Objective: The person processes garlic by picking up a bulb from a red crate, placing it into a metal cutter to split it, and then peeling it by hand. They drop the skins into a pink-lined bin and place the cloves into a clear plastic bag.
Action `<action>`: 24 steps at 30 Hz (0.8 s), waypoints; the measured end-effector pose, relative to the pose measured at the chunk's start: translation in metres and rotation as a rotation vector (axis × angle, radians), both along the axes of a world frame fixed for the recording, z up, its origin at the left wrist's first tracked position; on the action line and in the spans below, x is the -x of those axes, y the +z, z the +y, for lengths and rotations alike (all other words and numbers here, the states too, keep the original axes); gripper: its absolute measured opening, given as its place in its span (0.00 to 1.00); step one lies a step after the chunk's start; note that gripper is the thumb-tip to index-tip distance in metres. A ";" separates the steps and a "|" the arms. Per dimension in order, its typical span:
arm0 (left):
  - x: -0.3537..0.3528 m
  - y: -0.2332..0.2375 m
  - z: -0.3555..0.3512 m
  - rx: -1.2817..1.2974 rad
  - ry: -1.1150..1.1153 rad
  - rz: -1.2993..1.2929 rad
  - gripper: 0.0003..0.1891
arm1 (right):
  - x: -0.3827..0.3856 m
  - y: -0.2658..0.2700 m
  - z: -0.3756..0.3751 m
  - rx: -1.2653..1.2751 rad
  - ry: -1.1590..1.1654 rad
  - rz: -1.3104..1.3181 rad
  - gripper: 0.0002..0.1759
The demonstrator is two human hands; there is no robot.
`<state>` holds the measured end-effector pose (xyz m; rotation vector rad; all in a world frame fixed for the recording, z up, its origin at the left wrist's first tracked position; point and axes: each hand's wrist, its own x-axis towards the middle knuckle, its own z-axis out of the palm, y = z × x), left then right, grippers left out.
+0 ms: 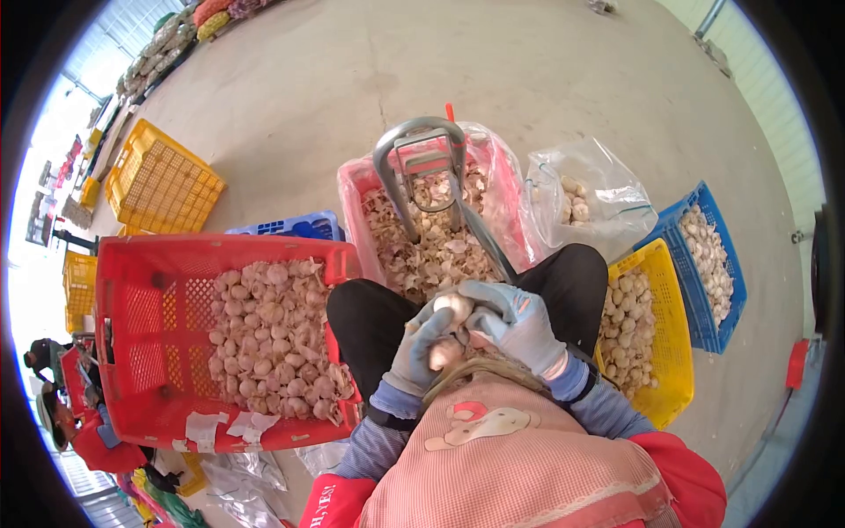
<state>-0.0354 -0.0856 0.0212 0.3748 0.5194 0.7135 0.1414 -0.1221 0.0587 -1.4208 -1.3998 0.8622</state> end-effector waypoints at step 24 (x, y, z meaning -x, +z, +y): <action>-0.034 0.009 0.095 -0.136 0.211 0.419 0.24 | -0.039 0.030 0.050 0.477 0.019 0.195 0.15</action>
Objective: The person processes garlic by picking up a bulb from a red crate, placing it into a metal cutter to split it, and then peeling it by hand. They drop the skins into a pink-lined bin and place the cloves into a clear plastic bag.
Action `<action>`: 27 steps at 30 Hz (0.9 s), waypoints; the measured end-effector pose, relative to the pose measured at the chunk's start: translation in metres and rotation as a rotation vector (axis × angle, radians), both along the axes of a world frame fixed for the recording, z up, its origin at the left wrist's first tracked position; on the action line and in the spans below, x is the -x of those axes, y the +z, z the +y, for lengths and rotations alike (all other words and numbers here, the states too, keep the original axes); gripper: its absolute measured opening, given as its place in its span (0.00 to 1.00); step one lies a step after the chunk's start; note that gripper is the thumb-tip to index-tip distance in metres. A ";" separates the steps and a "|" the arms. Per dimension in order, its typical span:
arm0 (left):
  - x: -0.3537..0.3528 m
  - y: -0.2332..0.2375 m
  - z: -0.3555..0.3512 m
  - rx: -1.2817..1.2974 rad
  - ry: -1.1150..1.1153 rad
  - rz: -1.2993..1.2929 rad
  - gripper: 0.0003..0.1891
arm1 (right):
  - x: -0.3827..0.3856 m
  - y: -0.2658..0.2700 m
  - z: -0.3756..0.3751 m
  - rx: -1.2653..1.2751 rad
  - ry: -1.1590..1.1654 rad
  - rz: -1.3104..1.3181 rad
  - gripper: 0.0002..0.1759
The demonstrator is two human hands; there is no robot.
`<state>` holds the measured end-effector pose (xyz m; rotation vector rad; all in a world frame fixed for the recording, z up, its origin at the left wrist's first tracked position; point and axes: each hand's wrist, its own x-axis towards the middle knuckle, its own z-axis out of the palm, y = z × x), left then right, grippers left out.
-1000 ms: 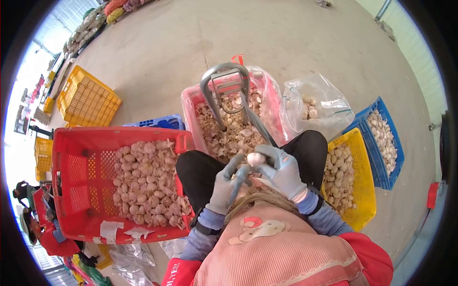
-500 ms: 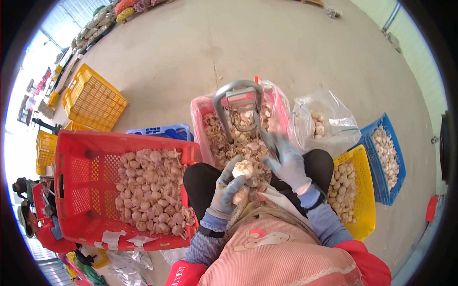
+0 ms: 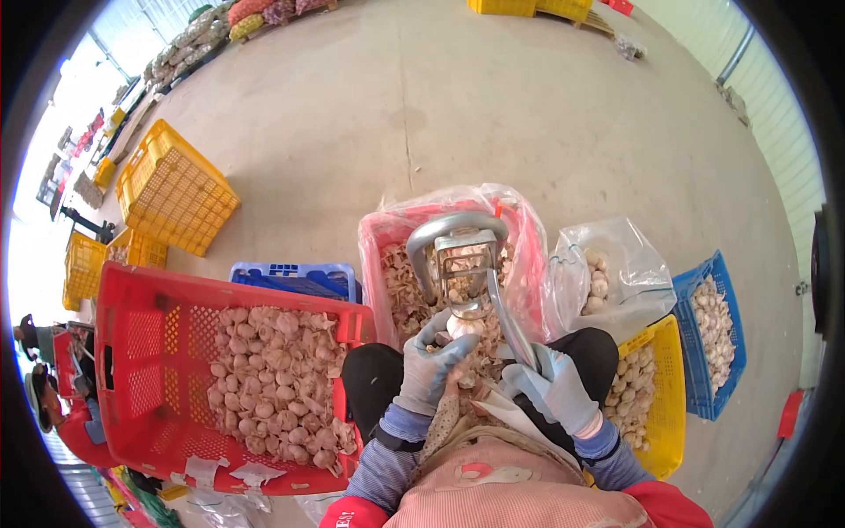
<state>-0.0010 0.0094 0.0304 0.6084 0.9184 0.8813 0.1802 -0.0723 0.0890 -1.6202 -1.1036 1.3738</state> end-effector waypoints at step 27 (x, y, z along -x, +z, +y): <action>0.002 0.003 -0.077 -0.419 -0.113 0.402 0.21 | 0.035 -0.041 -0.027 -0.077 -0.280 0.485 0.20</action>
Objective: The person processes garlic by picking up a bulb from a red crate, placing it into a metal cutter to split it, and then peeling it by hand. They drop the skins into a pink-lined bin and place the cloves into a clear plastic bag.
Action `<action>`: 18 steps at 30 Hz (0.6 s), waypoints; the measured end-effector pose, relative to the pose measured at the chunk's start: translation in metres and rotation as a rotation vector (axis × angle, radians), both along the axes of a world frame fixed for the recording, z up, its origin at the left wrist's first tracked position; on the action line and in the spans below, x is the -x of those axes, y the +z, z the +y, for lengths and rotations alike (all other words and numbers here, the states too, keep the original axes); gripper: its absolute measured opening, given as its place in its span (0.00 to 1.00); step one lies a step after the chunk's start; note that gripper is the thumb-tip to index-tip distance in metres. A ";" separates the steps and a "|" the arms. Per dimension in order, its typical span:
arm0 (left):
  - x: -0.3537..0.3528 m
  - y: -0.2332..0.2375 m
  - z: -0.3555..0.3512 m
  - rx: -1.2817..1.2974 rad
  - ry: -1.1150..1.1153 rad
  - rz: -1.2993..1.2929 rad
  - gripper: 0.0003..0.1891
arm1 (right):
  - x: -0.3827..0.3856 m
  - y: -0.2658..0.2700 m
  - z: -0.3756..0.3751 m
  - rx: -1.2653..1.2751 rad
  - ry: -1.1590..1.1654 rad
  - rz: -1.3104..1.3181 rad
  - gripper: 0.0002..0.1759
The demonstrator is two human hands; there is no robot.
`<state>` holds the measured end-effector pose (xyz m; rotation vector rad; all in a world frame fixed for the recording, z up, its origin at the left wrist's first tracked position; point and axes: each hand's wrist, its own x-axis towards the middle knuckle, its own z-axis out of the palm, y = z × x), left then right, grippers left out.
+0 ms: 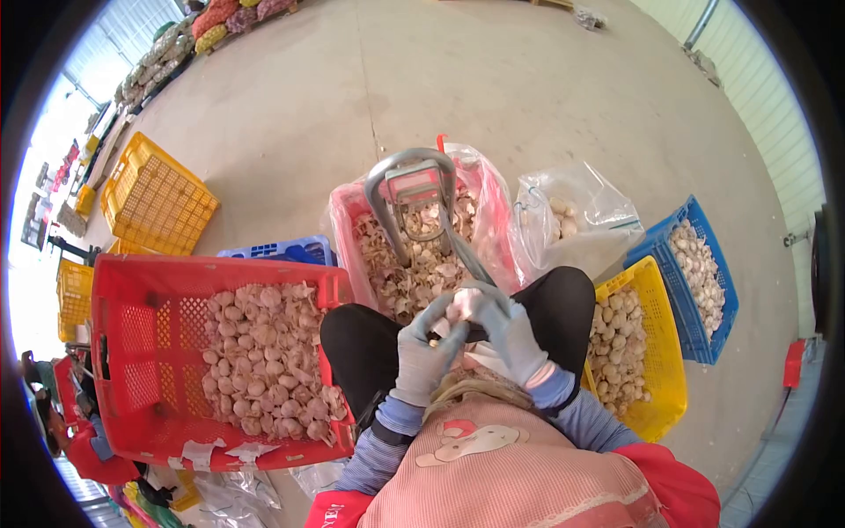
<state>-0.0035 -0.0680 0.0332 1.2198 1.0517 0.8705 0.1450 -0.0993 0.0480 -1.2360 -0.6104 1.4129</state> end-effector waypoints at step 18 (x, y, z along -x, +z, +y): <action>0.013 -0.032 -0.020 0.120 -0.080 -0.020 0.07 | -0.027 -0.020 -0.026 0.183 0.225 0.074 0.24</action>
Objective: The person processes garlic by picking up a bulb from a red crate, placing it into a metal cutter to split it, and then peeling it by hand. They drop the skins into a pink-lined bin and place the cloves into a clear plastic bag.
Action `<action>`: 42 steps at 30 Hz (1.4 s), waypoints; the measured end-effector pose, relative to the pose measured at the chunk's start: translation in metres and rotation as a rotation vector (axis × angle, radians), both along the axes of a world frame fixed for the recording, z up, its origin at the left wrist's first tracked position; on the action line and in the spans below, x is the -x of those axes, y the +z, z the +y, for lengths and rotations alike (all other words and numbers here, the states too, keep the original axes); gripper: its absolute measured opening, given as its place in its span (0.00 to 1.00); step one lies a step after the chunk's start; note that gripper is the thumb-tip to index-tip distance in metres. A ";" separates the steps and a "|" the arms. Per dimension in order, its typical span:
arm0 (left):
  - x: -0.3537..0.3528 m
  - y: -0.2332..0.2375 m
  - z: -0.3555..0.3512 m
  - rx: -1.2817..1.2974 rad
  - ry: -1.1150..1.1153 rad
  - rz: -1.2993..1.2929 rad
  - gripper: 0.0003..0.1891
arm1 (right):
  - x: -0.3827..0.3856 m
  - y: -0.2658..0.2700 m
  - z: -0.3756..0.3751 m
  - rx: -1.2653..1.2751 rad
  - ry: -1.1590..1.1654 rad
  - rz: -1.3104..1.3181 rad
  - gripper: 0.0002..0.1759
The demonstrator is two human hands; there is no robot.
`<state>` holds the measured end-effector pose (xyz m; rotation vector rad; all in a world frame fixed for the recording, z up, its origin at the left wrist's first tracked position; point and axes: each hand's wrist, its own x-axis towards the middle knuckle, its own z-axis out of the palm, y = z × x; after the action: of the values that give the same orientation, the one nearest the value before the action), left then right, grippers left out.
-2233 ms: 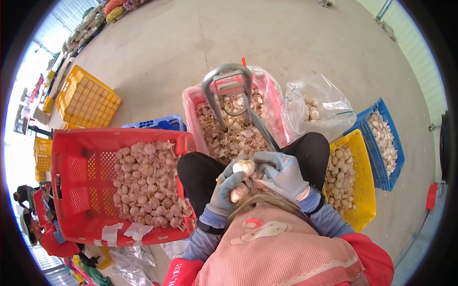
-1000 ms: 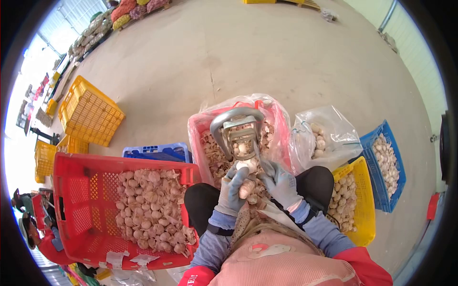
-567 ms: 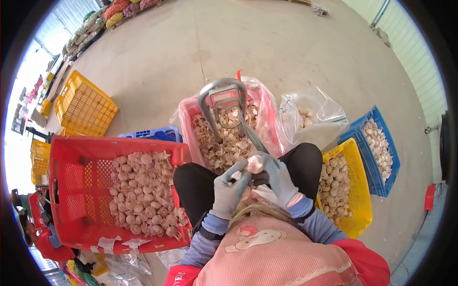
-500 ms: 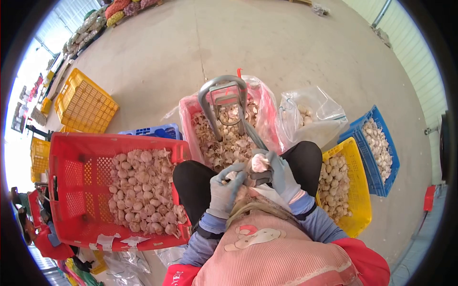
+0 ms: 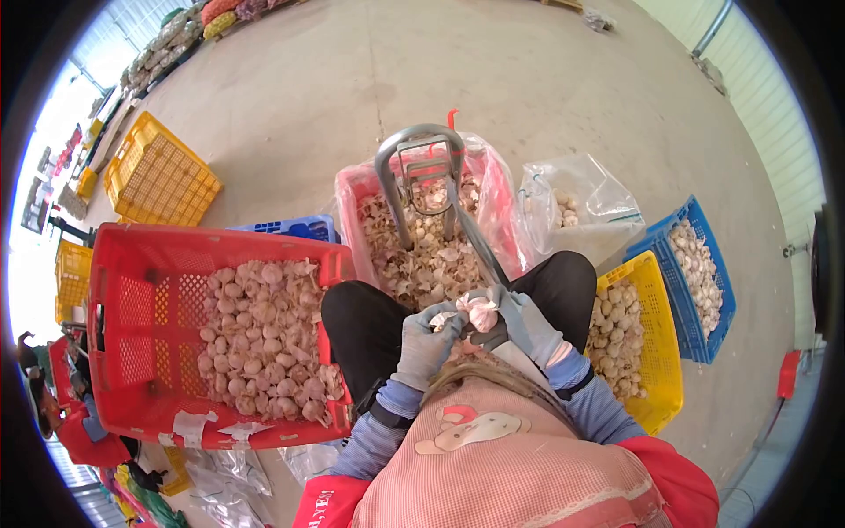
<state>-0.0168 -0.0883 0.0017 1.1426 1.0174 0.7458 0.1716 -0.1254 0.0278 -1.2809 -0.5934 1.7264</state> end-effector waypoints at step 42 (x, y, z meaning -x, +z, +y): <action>0.023 0.027 0.032 0.192 -0.212 -0.372 0.40 | 0.021 0.056 0.033 -0.920 0.402 -1.399 0.38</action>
<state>-0.0398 -0.0561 0.0290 0.8870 0.6289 0.6449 0.1505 -0.0928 0.0837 -1.5001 -2.2057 0.3208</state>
